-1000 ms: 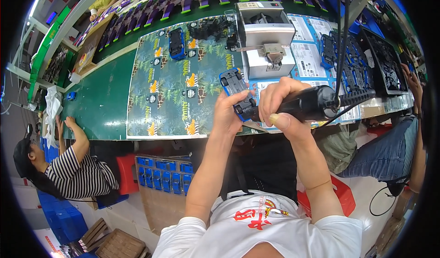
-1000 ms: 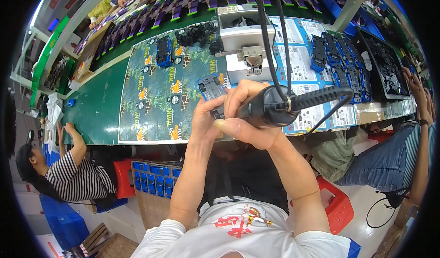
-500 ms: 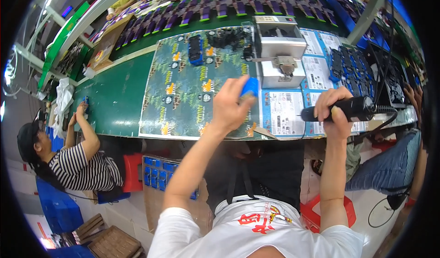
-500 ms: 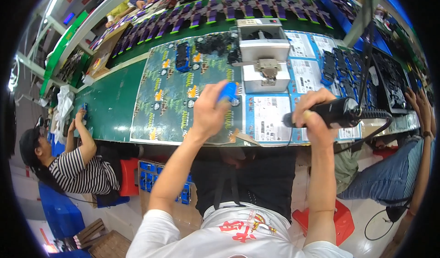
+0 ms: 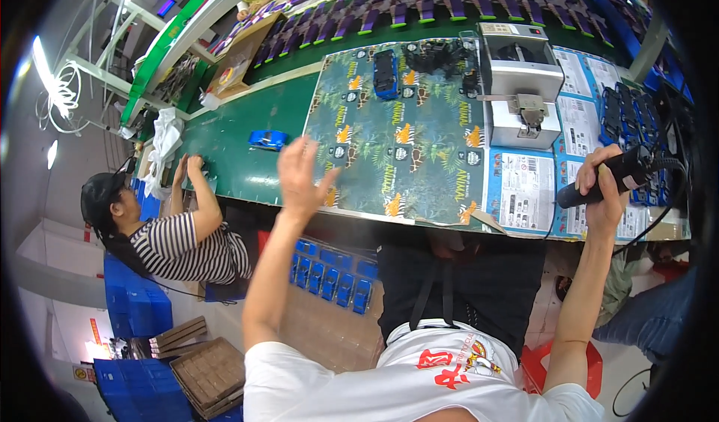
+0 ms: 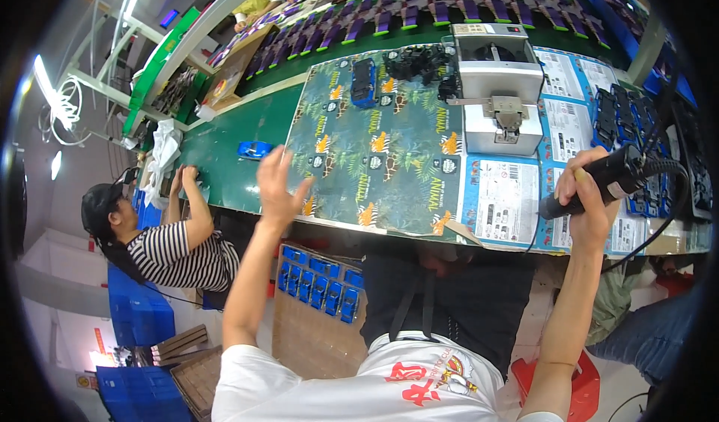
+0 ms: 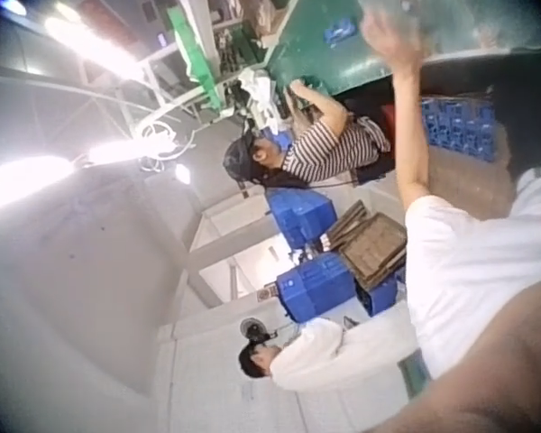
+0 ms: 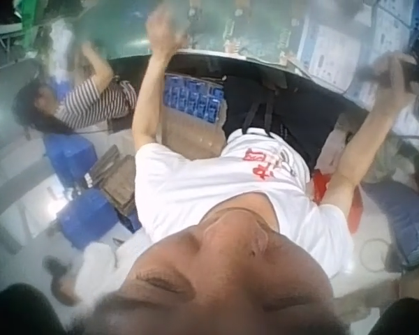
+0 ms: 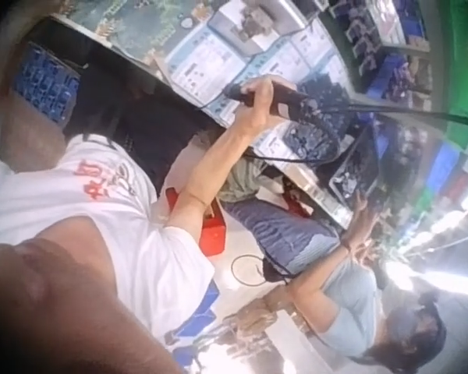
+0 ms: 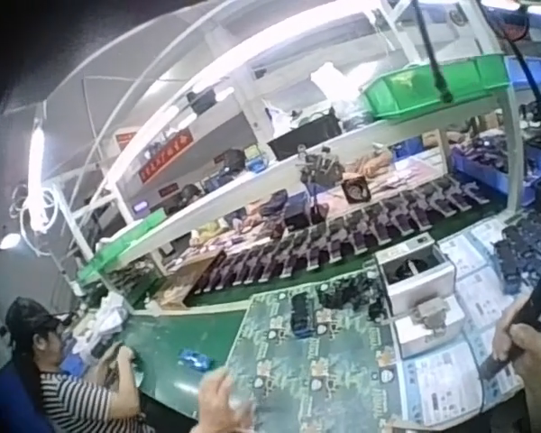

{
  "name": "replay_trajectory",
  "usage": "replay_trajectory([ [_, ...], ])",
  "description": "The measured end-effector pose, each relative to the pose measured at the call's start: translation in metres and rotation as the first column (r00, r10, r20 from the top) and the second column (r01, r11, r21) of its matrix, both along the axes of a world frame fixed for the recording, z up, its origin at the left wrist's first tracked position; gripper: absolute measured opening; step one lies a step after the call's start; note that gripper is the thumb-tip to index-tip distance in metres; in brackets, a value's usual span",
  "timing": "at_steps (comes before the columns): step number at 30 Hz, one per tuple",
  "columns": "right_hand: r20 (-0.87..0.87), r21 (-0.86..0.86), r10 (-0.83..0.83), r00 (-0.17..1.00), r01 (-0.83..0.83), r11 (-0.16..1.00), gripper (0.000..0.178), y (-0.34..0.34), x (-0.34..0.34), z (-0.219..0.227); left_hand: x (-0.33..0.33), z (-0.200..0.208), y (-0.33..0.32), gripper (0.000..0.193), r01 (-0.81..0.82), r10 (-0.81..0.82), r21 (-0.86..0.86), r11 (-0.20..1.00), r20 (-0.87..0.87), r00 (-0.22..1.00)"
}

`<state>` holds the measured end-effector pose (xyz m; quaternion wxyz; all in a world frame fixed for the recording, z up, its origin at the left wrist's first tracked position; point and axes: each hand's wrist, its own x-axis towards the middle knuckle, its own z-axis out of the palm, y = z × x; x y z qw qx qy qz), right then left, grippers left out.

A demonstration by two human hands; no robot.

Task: The person assembles toy cars by driving screws into the bottom of each car with an electric screwdriver and placing the finished cars into a tray.

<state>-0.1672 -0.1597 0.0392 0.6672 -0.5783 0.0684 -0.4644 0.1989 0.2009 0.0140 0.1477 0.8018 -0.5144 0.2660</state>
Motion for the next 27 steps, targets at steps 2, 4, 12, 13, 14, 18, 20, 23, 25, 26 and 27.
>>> replay_trajectory([
  [2,0.027,0.020,0.006,1.000,-0.007,1.000,0.022,-0.003,-0.008,-0.002,-0.048,-0.012,-0.042,0.049,0.210,-0.228,-0.157,0.965,-0.109,0.967],
  [4,0.033,0.101,-0.039,0.999,0.035,0.994,0.017,-0.001,-0.014,-0.004,-0.108,-0.016,-0.091,0.039,0.383,-0.444,-0.278,0.881,-0.206,0.872],
  [12,0.161,0.087,0.222,0.962,-0.238,0.967,0.033,0.043,-0.080,0.034,-0.291,-0.018,-0.298,0.037,0.476,-0.618,-0.471,0.743,-0.755,0.217],
  [13,0.140,0.094,0.247,0.959,-0.261,0.961,0.036,0.046,-0.092,0.034,-0.308,-0.019,-0.327,0.043,0.441,-0.597,-0.456,0.773,-0.758,0.263],
  [14,0.046,0.111,0.212,0.976,-0.216,0.970,0.038,0.051,-0.099,0.035,-0.318,-0.018,-0.351,0.050,0.398,-0.567,-0.436,0.807,-0.758,0.321],
  [18,-0.062,0.030,0.209,0.976,-0.207,0.978,0.035,0.052,-0.106,0.042,-0.349,-0.002,-0.421,0.059,0.425,-0.362,-0.163,0.891,-0.820,0.444],
  [20,-0.078,-0.056,0.169,0.983,-0.173,0.983,0.032,0.049,-0.108,0.041,-0.361,0.006,-0.434,0.067,0.400,-0.378,-0.188,0.897,-0.797,0.471],
  [23,-0.046,0.088,0.122,0.992,-0.117,0.989,0.031,0.051,-0.109,0.048,-0.362,-0.002,-0.455,0.070,0.340,-0.271,-0.097,0.935,-0.815,0.512],
  [25,-0.041,0.093,0.105,0.994,-0.101,0.991,0.032,0.048,-0.113,0.048,-0.366,-0.011,-0.462,0.065,0.331,-0.277,-0.125,0.935,-0.840,0.466],
  [26,-0.039,0.089,0.100,0.994,-0.096,0.991,0.032,0.048,-0.113,0.048,-0.368,-0.014,-0.460,0.062,0.315,-0.318,-0.192,0.929,-0.851,0.417],
  [27,-0.040,0.106,0.110,0.993,-0.105,0.989,0.033,0.050,-0.114,0.047,-0.369,-0.016,-0.457,0.058,0.293,-0.360,-0.260,0.920,-0.857,0.369],
])
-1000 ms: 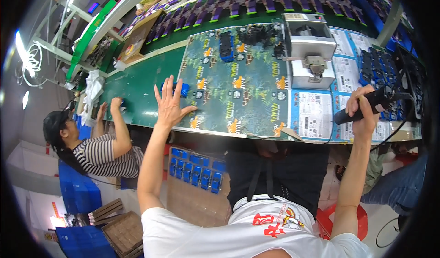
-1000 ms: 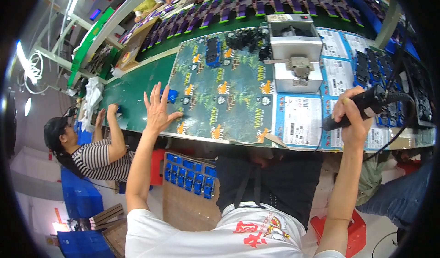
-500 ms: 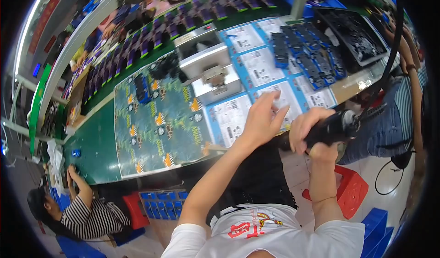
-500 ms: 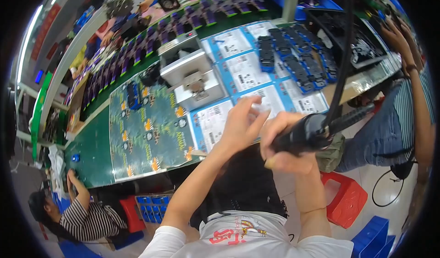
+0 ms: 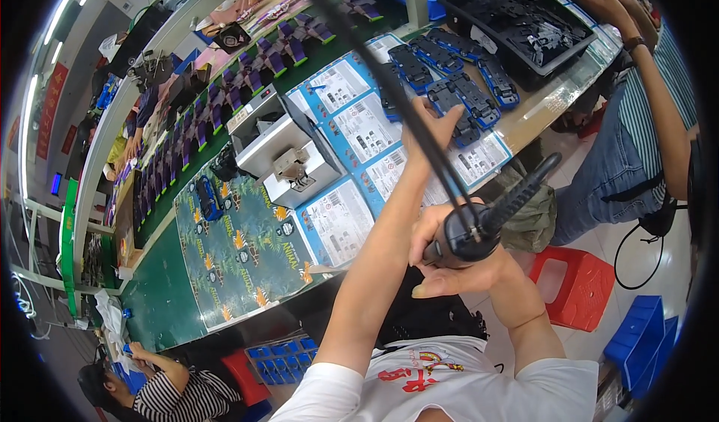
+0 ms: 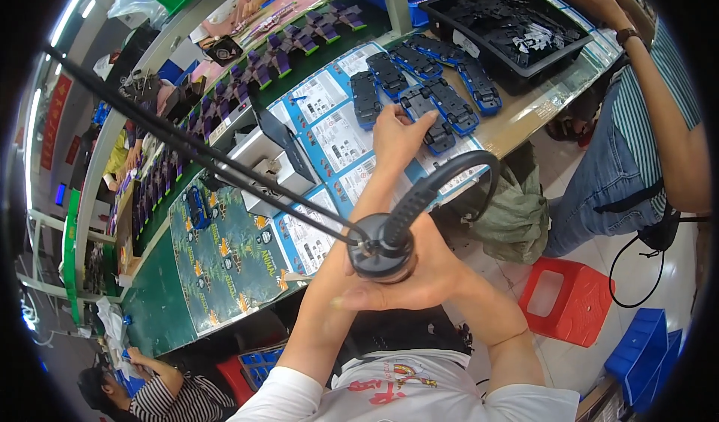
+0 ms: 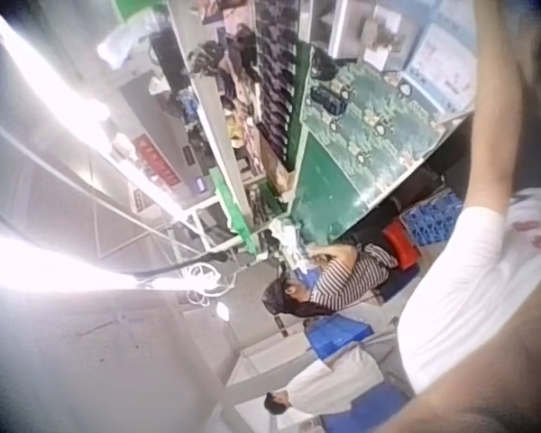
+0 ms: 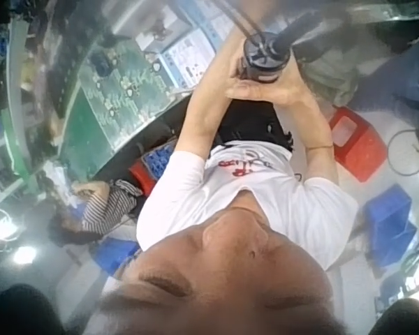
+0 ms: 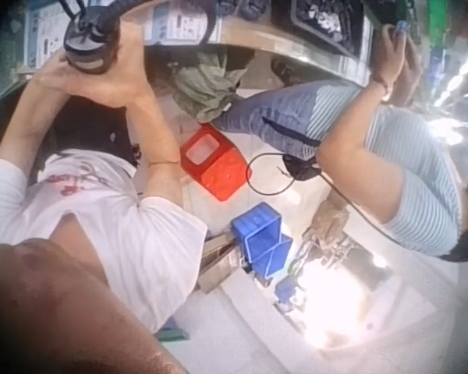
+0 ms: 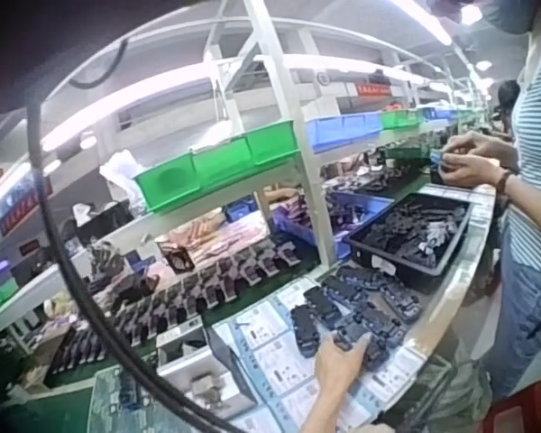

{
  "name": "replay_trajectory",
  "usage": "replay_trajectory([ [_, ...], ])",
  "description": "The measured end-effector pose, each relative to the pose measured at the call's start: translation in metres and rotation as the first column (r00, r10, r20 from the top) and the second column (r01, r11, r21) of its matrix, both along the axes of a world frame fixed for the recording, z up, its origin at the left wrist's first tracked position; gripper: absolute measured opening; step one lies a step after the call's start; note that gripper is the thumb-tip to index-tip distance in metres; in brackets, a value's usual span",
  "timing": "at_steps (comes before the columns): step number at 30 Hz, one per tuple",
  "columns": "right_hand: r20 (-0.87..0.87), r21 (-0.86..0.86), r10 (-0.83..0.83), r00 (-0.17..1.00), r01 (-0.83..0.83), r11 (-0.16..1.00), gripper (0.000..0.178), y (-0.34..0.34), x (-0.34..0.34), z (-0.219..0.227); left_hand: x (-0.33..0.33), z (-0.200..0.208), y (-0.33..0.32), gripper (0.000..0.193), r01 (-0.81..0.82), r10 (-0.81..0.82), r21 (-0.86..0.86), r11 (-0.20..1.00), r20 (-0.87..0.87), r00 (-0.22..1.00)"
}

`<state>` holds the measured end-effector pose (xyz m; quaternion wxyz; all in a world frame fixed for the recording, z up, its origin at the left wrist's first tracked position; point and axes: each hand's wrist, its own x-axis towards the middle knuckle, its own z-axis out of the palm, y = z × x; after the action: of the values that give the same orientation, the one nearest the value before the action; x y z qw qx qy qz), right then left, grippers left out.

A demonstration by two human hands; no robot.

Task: The person assembles toy cars by driving screws into the bottom of each car with an electric screwdriver and placing the finished cars into a tray.

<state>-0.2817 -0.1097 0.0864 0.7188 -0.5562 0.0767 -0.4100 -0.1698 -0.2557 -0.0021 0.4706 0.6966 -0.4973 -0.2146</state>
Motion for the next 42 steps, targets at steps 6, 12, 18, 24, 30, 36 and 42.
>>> replay_trajectory([
  [6,0.036,0.028,0.039,0.999,-0.040,0.999,0.037,0.000,0.000,-0.005,0.003,-0.012,0.070,0.048,-0.001,-0.254,-0.373,0.928,-0.634,0.731],
  [12,0.174,0.000,0.027,0.984,-0.028,1.000,0.031,-0.003,0.015,0.011,0.113,-0.005,0.202,0.033,-0.262,-0.085,-0.272,0.926,-0.826,0.557],
  [18,0.434,-0.131,-0.062,0.899,0.130,0.983,0.018,-0.031,0.119,0.030,0.162,-0.001,0.260,0.028,-0.323,0.039,-0.140,0.936,-0.870,0.491],
  [24,0.327,-0.168,-0.311,0.893,0.378,0.910,0.014,-0.039,0.205,0.034,0.172,-0.008,0.265,0.021,-0.321,0.005,-0.183,0.929,-0.862,0.507],
  [30,0.188,-0.390,-0.372,0.909,0.417,0.821,0.016,-0.038,0.227,0.030,0.171,-0.009,0.270,0.025,-0.270,-0.043,-0.183,0.945,-0.890,0.453],
  [36,0.082,-0.356,-0.334,0.939,0.341,0.870,0.019,-0.041,0.233,0.042,0.172,-0.010,0.266,0.024,-0.239,-0.066,-0.204,0.949,-0.873,0.484],
  [42,0.163,-0.013,-0.162,0.973,0.167,0.986,0.018,-0.028,0.201,0.041,0.171,-0.009,0.265,0.022,-0.211,-0.060,-0.211,0.954,-0.828,0.558],
])
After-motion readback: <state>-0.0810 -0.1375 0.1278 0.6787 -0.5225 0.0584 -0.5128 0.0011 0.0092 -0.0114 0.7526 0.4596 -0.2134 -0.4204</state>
